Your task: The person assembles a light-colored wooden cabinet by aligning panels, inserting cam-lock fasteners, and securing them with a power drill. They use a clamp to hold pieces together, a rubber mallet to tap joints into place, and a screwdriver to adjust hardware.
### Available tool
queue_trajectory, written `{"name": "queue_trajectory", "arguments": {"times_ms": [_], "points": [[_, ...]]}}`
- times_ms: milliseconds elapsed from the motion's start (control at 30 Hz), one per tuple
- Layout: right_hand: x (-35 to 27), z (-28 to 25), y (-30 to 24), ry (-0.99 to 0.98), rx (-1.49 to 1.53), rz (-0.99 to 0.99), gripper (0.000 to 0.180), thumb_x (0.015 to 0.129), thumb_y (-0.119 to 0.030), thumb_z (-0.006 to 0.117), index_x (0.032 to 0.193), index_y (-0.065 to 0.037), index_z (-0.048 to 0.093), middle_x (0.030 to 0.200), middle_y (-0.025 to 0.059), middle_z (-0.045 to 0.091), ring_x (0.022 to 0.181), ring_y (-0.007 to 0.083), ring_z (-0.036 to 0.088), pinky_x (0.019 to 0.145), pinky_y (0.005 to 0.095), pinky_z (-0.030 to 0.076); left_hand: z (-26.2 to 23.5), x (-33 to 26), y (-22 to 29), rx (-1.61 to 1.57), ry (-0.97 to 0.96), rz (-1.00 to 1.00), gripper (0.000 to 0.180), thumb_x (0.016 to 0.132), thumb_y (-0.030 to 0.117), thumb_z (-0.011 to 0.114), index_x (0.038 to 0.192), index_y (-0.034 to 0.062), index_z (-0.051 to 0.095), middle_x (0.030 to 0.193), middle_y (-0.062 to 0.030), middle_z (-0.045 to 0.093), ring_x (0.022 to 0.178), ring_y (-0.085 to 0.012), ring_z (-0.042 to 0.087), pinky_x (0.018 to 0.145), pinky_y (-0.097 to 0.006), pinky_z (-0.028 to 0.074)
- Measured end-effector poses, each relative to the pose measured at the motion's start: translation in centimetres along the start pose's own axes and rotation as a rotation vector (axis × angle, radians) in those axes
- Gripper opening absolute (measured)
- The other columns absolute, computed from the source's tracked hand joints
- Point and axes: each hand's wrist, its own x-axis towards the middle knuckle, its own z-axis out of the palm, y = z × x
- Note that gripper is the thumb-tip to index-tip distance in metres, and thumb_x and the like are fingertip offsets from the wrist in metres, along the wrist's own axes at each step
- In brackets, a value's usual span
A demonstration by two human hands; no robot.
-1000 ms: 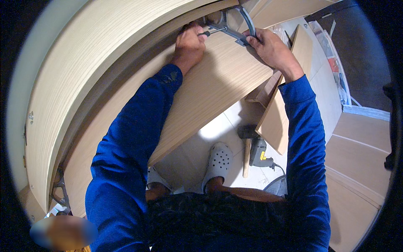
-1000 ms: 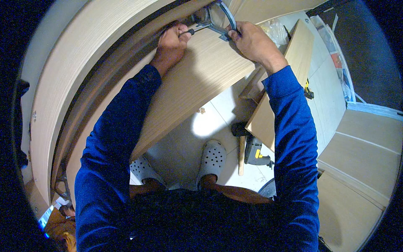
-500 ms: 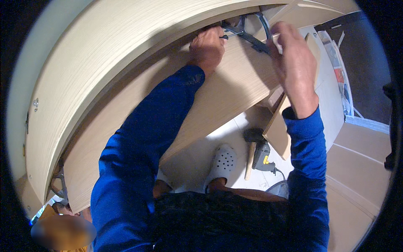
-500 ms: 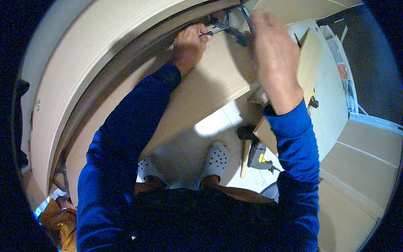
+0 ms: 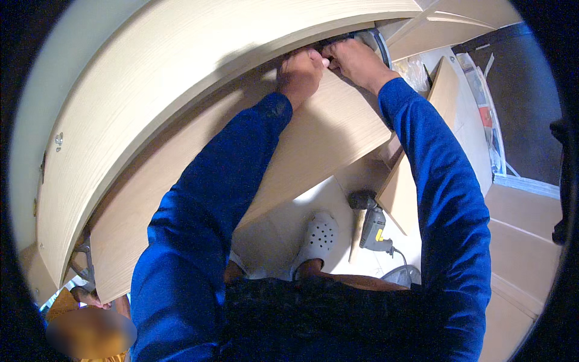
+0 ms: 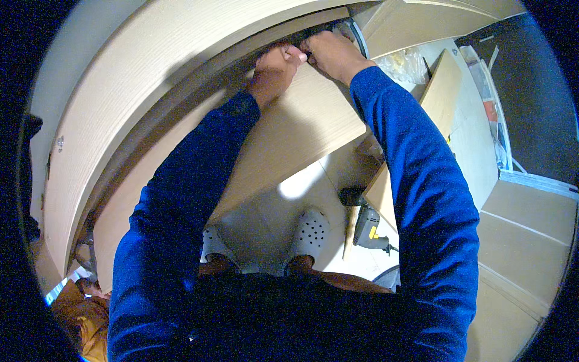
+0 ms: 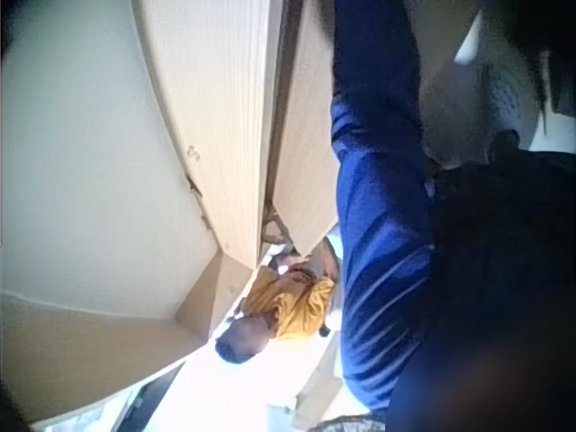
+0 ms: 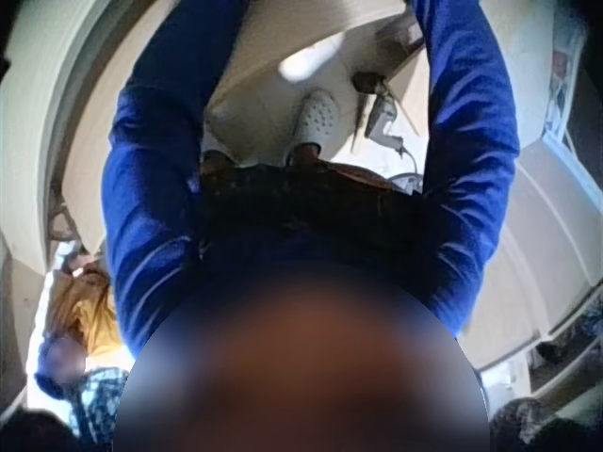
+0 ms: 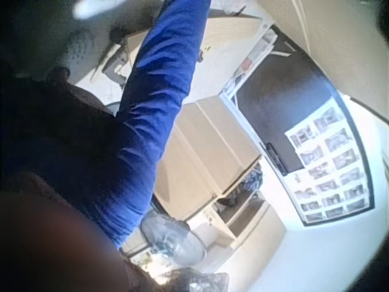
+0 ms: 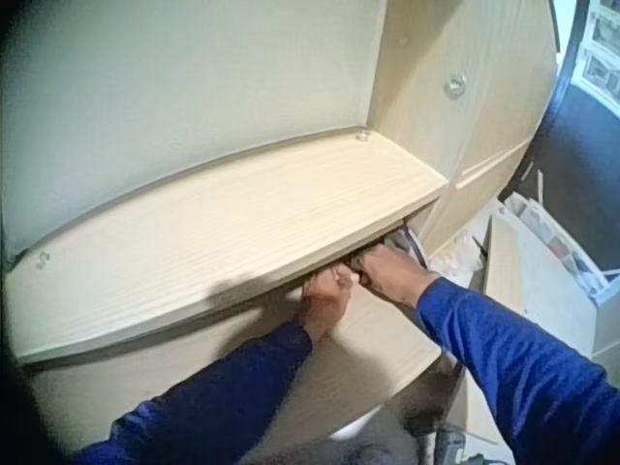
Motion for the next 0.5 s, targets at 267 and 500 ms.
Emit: {"name": "queue_trajectory", "arguments": {"times_ms": [267, 500], "points": [[-0.2, -0.5, -0.6, -0.043, -0.091, 0.053, 0.020, 0.087, -0.014, 0.069, 0.105, -0.004, 0.070, 0.102, 0.0222, 0.072, 0.100, 0.0418, 0.069, 0.086, 0.0513, 0.057, -3.7, -2.3, -0.8, 0.394, 0.007, 0.383, 0.024, 0.097, 0.022, 0.062, 0.112, 0.0036, 0.067, 0.092, -0.0214, 0.072, 0.089, -0.0406, 0.071, 0.081, -0.053, 0.056], [-0.4, 0.2, -2.2, 0.112, 0.161, -0.049, 0.025, 0.090, -0.011, 0.068, 0.114, -0.006, 0.070, 0.109, 0.0215, 0.071, 0.109, 0.0408, 0.067, 0.094, 0.0491, 0.053, -2.5, -1.3, 0.0, 0.392, 0.002, 0.100, 0.021, 0.099, 0.023, 0.059, 0.102, 0.0042, 0.068, 0.092, -0.0219, 0.072, 0.091, -0.0405, 0.071, 0.084, -0.054, 0.056]]}}
